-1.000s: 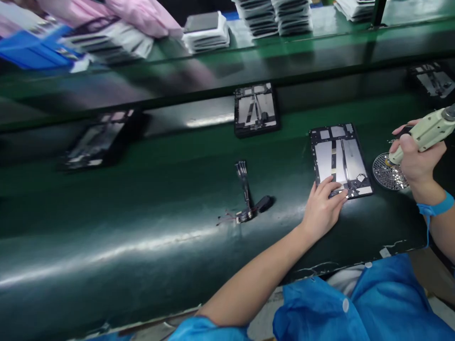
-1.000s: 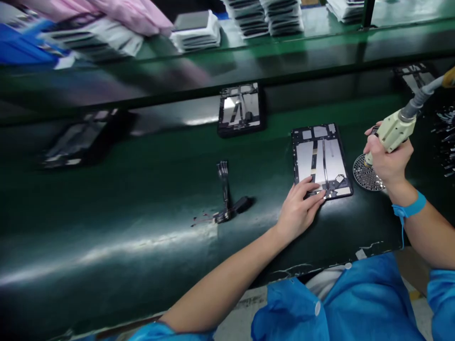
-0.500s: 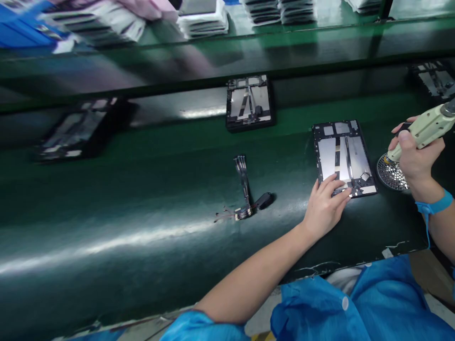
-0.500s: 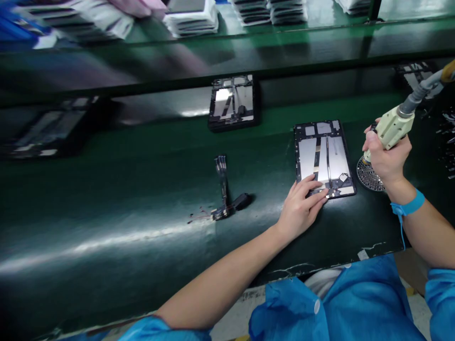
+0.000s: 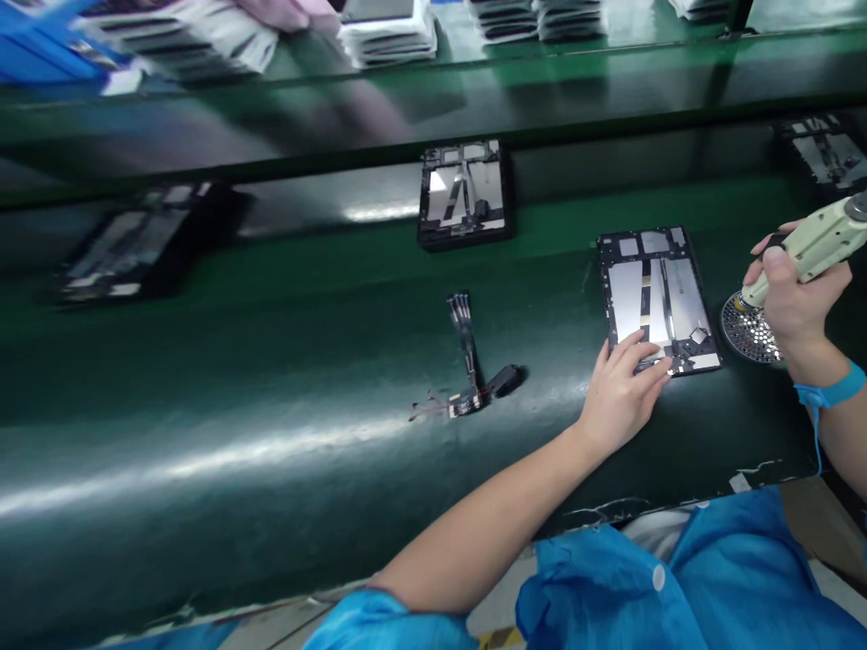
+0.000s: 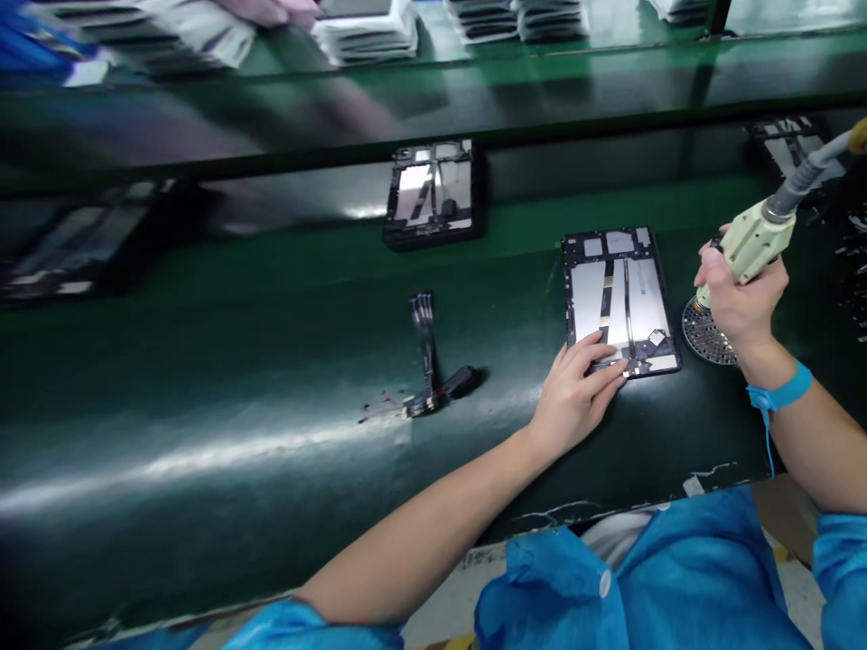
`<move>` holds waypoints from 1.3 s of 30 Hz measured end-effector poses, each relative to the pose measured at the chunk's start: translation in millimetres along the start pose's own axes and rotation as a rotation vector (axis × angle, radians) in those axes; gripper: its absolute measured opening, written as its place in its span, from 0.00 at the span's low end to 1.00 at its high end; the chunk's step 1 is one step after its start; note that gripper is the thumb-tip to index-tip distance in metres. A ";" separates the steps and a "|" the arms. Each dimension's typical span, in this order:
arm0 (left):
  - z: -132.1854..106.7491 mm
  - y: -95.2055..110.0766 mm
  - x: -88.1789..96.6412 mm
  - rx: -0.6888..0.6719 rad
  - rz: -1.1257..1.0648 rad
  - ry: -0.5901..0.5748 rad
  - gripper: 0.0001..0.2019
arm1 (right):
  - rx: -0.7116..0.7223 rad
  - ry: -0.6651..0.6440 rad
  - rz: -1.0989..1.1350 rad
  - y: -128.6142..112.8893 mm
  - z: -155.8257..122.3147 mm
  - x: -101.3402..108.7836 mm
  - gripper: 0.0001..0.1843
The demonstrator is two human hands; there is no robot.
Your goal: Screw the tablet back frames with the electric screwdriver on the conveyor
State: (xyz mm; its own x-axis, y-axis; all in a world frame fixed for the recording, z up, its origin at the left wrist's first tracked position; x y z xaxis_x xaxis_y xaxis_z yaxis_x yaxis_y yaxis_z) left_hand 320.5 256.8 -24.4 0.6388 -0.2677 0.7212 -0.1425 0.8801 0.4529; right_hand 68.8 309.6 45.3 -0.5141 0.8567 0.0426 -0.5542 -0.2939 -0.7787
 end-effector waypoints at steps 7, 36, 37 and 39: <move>7.7 -0.7 -6.9 0.015 0.008 0.011 0.10 | 0.032 0.014 0.120 -39.8 -7.9 -8.2 0.09; 11.4 0.1 -5.0 0.035 -0.018 -0.028 0.12 | -0.048 -0.401 0.329 -62.8 -60.3 -39.2 0.14; 11.3 -0.1 -5.0 0.026 -0.018 -0.015 0.12 | -0.052 -0.397 0.311 -62.5 -61.8 -39.4 0.13; 11.0 -0.6 -5.0 0.012 -0.019 0.005 0.11 | -0.066 -0.389 0.269 -62.3 -65.3 -40.3 0.13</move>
State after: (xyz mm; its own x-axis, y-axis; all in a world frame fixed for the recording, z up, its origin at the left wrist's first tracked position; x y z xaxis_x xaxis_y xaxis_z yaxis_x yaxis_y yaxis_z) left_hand 309.0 253.3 -22.5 0.6456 -0.2818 0.7098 -0.1396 0.8702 0.4725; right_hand 166.8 321.1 51.2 -0.8479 0.5273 0.0553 -0.3313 -0.4455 -0.8317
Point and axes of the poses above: each hand's wrist, its own z-axis towards the middle knuckle, its own x-axis out of the back of the hand, y = z × x, the point moved 1 cm from there along z, towards the middle knuckle
